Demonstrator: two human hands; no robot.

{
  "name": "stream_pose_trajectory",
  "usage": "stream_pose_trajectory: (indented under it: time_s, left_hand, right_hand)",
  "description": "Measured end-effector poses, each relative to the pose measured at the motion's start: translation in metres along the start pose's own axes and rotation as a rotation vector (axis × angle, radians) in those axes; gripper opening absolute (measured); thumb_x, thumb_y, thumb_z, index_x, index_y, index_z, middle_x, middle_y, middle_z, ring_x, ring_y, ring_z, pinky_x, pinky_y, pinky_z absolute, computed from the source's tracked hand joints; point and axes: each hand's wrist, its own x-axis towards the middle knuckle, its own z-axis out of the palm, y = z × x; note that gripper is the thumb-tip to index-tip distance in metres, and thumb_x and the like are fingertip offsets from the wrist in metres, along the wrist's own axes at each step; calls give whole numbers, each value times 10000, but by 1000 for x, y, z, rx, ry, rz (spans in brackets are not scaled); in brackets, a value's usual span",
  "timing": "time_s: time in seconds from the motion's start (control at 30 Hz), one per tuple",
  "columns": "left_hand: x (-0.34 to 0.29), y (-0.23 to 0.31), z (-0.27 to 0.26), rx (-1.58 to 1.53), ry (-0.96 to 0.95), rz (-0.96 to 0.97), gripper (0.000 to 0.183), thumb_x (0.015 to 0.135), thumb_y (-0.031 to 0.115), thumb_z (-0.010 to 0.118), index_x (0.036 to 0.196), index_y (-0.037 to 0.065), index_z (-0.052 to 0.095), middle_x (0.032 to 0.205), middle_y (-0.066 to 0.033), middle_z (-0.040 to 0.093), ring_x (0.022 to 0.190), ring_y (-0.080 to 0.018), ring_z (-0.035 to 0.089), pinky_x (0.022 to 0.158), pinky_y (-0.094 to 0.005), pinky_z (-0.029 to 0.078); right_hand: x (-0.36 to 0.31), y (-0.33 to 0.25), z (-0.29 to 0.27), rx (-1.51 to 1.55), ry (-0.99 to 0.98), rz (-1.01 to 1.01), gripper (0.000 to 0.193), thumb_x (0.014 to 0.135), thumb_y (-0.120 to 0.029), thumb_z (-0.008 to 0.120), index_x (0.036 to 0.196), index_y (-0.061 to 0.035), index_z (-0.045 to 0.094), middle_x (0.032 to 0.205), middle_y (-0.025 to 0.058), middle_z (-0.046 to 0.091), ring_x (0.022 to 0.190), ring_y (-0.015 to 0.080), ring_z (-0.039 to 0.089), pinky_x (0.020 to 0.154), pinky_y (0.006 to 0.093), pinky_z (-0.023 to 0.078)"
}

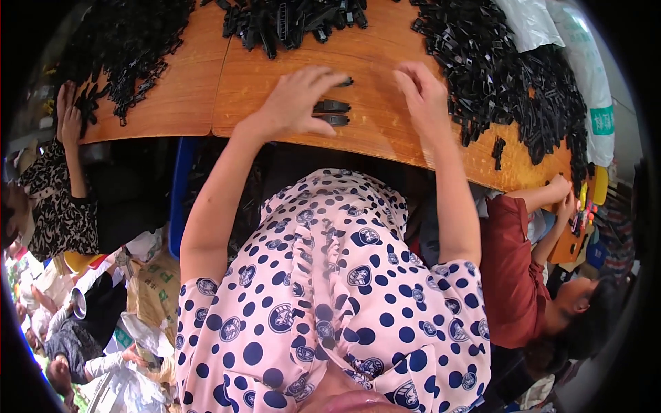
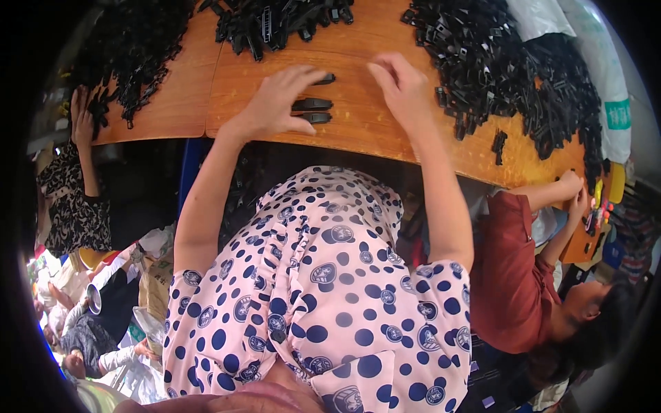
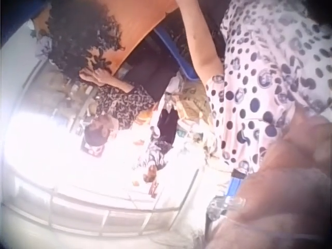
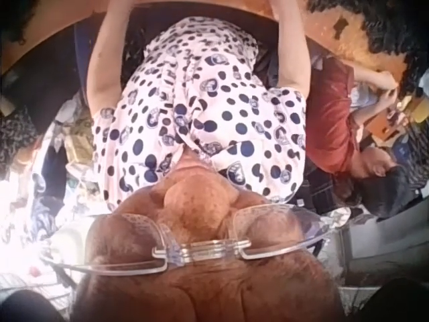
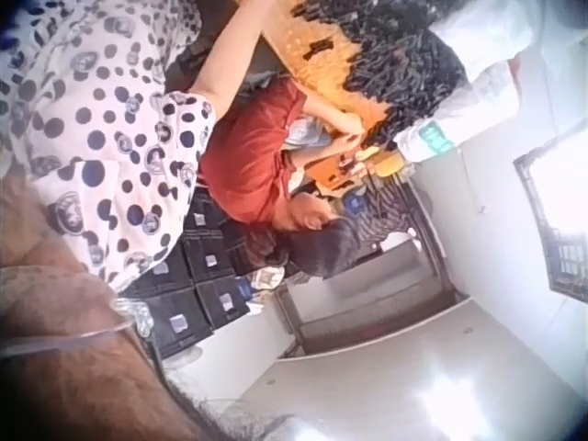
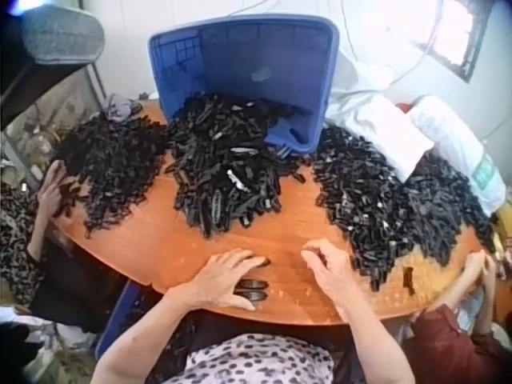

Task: The person assembles plastic items by picking up plastic components from the table and fitting them together by hand.

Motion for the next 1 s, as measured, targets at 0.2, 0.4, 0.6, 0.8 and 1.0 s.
stream_pose_trajectory:
  time_s: [0.2,0.4,0.6,0.8,1.0]
  left_hand:
    - [-15,30,23,-4,-23,95,574,811,196,770,1346,135,570,1368,-181,512,1272,-394,483,1063,-450,407]
    - [-64,30,15,58,251,-81,364,784,62,781,1131,100,680,1251,-188,565,1141,-392,550,964,-454,467]
    - [-190,20,-15,280,456,-449,360,777,36,785,1121,80,685,1270,-188,567,1161,-384,558,979,-429,474]
    - [-368,-30,32,307,395,-1017,448,716,87,817,1140,91,673,1216,-168,566,1140,-368,548,945,-438,493]
    - [-418,-52,80,186,224,-1334,504,728,246,826,1196,156,661,1288,-165,558,1233,-381,516,1021,-496,447]
  right_hand:
    - [-90,25,-21,-209,277,46,74,926,-75,683,955,-12,657,759,114,600,640,227,596,597,309,473]
    - [-108,47,-70,-589,288,18,188,874,-36,678,1057,-51,637,970,128,596,863,338,623,723,414,511]
    - [-79,68,-91,-965,341,0,417,838,-290,765,1203,-133,637,1178,124,617,1074,343,606,851,437,535]
    - [-83,89,-83,-811,269,-15,336,923,-224,713,1212,-69,643,1148,168,612,1043,376,614,852,441,516]
    - [-58,101,-74,-700,184,-112,251,973,-140,643,1195,-25,616,1110,189,586,1035,389,601,854,447,507]
